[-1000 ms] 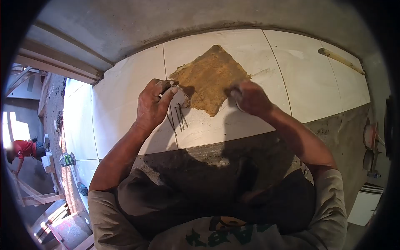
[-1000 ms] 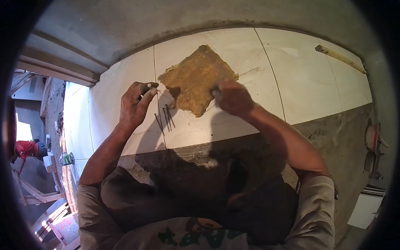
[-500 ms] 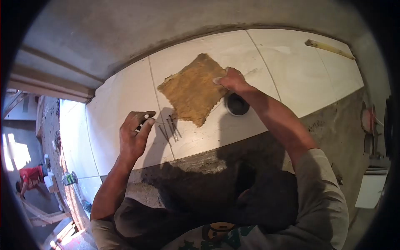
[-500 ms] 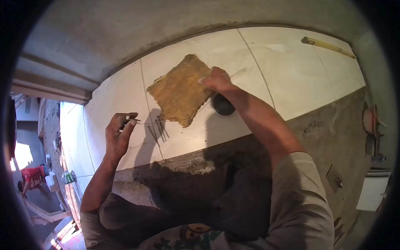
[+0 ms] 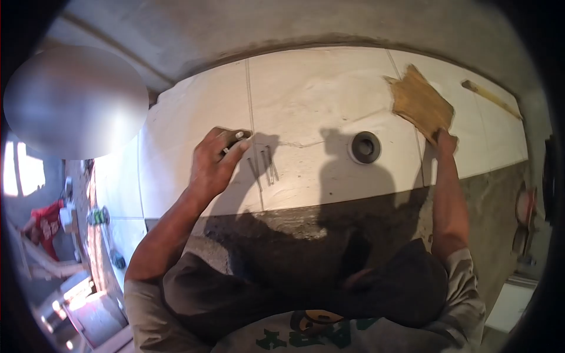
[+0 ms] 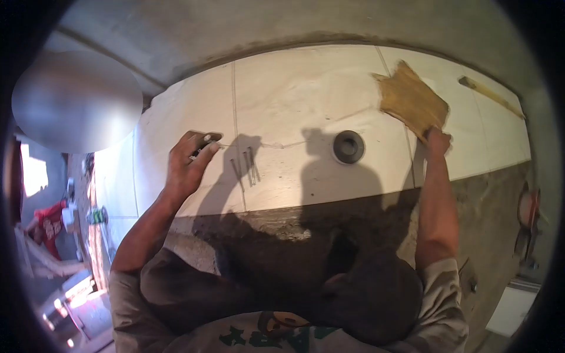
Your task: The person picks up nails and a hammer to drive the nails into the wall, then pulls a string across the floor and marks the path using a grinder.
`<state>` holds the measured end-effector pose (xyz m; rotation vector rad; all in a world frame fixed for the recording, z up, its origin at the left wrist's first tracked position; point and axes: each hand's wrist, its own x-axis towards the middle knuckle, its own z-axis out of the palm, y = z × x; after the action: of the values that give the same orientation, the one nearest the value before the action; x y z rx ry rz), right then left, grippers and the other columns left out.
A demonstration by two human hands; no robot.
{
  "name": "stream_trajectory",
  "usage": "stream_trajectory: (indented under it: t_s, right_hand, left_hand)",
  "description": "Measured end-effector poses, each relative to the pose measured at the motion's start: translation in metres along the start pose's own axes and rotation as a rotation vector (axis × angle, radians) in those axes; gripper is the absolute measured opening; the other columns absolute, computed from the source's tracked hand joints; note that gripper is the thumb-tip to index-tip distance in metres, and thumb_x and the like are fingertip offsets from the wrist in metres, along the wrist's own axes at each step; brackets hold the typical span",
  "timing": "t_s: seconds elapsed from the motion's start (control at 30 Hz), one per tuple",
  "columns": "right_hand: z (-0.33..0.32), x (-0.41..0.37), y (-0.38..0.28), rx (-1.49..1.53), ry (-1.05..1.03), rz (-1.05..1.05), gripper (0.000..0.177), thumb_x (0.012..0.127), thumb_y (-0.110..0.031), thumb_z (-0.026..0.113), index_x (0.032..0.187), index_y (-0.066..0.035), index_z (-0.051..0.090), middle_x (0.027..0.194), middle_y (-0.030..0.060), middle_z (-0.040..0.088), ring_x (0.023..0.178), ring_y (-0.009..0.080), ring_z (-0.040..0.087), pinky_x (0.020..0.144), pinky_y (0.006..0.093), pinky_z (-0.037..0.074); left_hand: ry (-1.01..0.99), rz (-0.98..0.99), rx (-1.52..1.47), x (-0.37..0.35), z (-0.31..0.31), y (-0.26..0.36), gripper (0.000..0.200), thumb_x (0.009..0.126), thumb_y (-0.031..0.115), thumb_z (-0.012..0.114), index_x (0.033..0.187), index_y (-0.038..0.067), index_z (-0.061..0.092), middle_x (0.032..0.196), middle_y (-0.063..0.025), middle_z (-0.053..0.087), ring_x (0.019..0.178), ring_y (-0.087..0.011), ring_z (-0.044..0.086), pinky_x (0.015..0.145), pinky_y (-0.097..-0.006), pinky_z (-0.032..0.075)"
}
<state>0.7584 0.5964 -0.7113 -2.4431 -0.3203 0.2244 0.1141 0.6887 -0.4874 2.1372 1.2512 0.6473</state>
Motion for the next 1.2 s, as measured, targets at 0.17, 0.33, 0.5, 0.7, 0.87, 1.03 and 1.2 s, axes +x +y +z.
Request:
stream_trajectory:
  t_s: [0.17,0.33,0.5,0.7,0.87,1.03,1.2]
  right_hand:
    - [-0.029,-0.096,-0.071,-0.457,0.124,-0.412,0.062,0.084,-0.034,0.065,0.13,0.002,0.047,0.124,0.0297,0.053,0.119,0.0411,0.05,0.099,0.0474,0.041]
    - [-0.003,-0.126,-0.115,-0.173,-0.081,-0.708,0.056,0.086,-0.031,0.065,0.127,0.005,0.051,0.124,0.0291,0.055,0.116,0.0424,0.053,0.098,0.046,0.042]
    - [-0.004,-0.187,-0.15,-0.097,-0.55,-0.843,0.051,0.089,-0.029,0.061,0.128,0.003,0.051,0.118,0.0253,0.06,0.113,0.0359,0.057,0.097,0.0405,0.043]
    - [-0.001,-0.215,-0.145,-0.236,-0.821,-0.917,0.048,0.092,-0.031,0.057,0.127,0.001,0.053,0.118,0.0217,0.061,0.113,0.0304,0.058,0.097,0.0374,0.043]
    - [-0.003,-0.223,-0.134,-0.244,-1.055,-0.852,0.045,0.091,-0.028,0.06,0.125,0.001,0.053,0.115,0.019,0.062,0.109,0.0283,0.059,0.096,0.0362,0.043]
    - [-0.011,-0.25,-0.143,-0.35,-0.996,-0.899,0.04,0.089,-0.02,0.062,0.121,0.002,0.054,0.109,0.017,0.064,0.101,0.0258,0.06,0.09,0.0365,0.046]
    - [0.002,-0.246,-0.136,-0.391,-0.978,-0.851,0.039,0.083,-0.009,0.065,0.119,0.002,0.054,0.107,0.0165,0.064,0.098,0.0262,0.062,0.089,0.0371,0.047]
  left_hand:
    - [0.023,0.002,0.007,0.007,0.004,-0.002,0.023,0.088,0.02,0.065,0.104,0.004,0.069,0.093,-0.0118,0.063,0.085,-0.0223,0.062,0.077,-0.0336,0.049]
    - [0.047,0.091,0.038,0.011,0.011,-0.003,0.022,0.088,0.021,0.065,0.106,0.008,0.069,0.089,-0.0112,0.061,0.081,-0.0256,0.062,0.074,-0.0372,0.05]
    - [0.085,0.07,0.063,0.01,0.008,-0.002,0.023,0.088,0.023,0.064,0.106,0.01,0.068,0.091,-0.0115,0.06,0.083,-0.0284,0.062,0.076,-0.0386,0.051]
    - [0.261,0.175,-0.131,0.034,0.023,-0.002,0.025,0.086,0.027,0.062,0.102,0.009,0.069,0.099,-0.0143,0.063,0.092,-0.032,0.061,0.083,-0.0402,0.049]
    - [0.188,0.269,-0.183,0.037,0.045,0.033,0.022,0.08,0.025,0.062,0.087,0.005,0.068,0.089,-0.017,0.062,0.086,-0.0341,0.063,0.077,-0.0441,0.051]
    - [-0.031,0.323,-0.091,0.023,0.05,0.036,0.024,0.077,0.027,0.064,0.085,0.004,0.068,0.083,-0.0172,0.062,0.081,-0.0351,0.065,0.071,-0.0448,0.052]
    - [-0.039,0.219,-0.087,0.008,0.028,0.017,0.026,0.078,0.025,0.064,0.088,0.002,0.069,0.085,-0.0184,0.062,0.081,-0.0358,0.064,0.071,-0.0453,0.052]
